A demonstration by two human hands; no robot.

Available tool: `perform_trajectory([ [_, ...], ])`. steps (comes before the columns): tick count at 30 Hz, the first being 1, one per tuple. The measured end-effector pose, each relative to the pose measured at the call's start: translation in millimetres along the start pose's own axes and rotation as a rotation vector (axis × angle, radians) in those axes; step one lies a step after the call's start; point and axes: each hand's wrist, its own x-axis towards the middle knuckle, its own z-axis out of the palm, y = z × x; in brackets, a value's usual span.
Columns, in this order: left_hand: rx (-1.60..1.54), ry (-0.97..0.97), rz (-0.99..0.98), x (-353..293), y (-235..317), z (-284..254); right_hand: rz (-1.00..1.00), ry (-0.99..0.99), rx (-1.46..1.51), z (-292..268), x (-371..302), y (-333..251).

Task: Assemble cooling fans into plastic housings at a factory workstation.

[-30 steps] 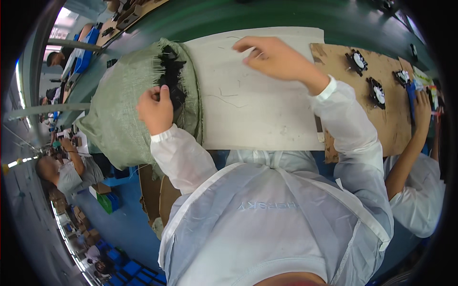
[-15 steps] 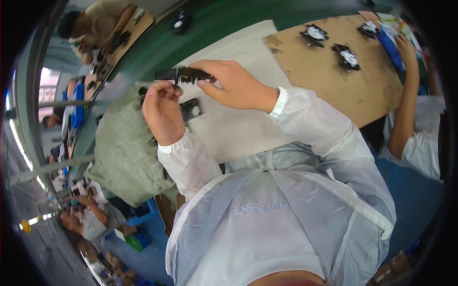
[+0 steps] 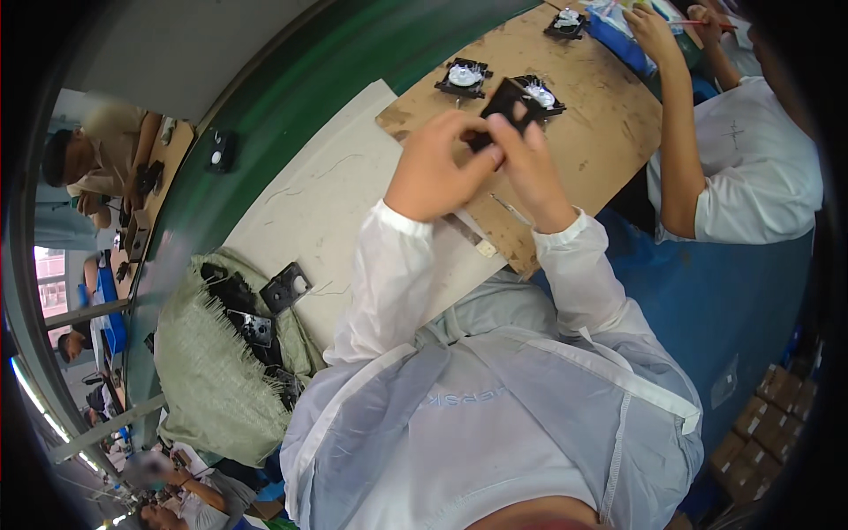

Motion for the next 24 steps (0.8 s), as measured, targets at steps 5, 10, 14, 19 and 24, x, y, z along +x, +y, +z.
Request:
perform_trajectory([
  [5, 0.57, 0.044, -0.603, 24, -83, 18, 0.094, -0.084, 0.448, -42, 0, -13],
  [10, 0.71, 0.123, -0.521, 39, -107, 52, 0.12, -0.149, 0.617, -49, -2, -21],
  [14, 0.73, 0.179, -0.393, 48, -120, 65, -0.009, -0.092, 0.456, -48, -4, -20],
  [19, 0.905, 0.438, -0.081, 46, -108, 41, -0.288, -0.153, -0.07, -69, 2, -21],
  [24, 0.918, 0.594, 0.218, 31, -68, -35, -0.247, -0.149, -0.206, -52, -9, -43],
])
